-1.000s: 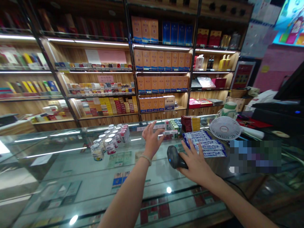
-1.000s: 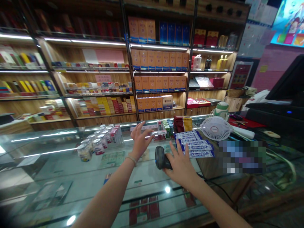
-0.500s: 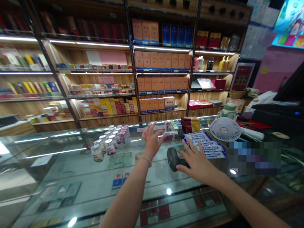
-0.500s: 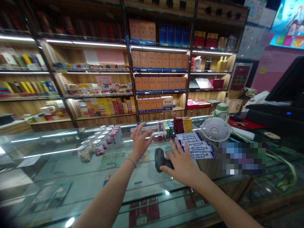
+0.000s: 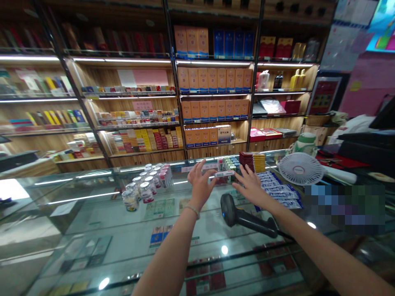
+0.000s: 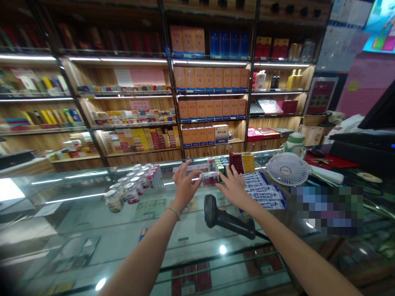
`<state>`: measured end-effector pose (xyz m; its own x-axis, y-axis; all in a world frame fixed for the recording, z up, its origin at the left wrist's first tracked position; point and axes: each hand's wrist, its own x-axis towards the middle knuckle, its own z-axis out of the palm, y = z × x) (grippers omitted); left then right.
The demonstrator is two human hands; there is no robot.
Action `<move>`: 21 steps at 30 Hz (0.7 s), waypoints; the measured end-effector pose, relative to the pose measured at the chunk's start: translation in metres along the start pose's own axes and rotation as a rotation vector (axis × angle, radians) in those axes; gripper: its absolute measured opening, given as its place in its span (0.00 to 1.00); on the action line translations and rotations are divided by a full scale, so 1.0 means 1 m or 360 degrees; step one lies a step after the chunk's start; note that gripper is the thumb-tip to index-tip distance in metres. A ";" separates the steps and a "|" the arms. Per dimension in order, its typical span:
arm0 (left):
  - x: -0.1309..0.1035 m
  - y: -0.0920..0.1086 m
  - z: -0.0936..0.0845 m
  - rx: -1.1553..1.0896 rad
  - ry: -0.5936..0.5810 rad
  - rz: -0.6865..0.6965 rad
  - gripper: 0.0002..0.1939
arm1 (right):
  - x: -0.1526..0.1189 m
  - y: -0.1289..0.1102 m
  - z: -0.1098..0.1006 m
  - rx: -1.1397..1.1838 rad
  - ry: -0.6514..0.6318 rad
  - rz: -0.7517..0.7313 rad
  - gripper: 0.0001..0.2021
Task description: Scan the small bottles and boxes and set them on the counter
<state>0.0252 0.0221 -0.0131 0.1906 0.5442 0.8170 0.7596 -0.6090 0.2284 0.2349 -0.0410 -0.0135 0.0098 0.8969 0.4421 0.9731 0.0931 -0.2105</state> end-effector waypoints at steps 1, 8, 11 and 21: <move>0.000 0.000 0.000 -0.0004 0.0005 -0.0013 0.09 | 0.001 -0.001 0.001 0.0010 0.0018 -0.0014 0.25; 0.004 -0.002 -0.003 0.0014 0.0049 -0.0102 0.08 | 0.017 -0.003 -0.009 0.0057 0.0264 -0.0207 0.24; 0.005 -0.003 -0.002 0.0022 0.0061 -0.0133 0.08 | 0.024 -0.006 -0.015 0.0077 0.0370 -0.0317 0.23; 0.002 -0.007 0.002 -0.0044 -0.0003 -0.0079 0.08 | 0.030 -0.024 -0.020 0.0137 0.0566 -0.0449 0.18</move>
<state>0.0214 0.0286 -0.0144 0.1543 0.5752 0.8033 0.7508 -0.5968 0.2831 0.2161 -0.0255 0.0224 -0.1600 0.6287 0.7610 0.9266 0.3615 -0.1038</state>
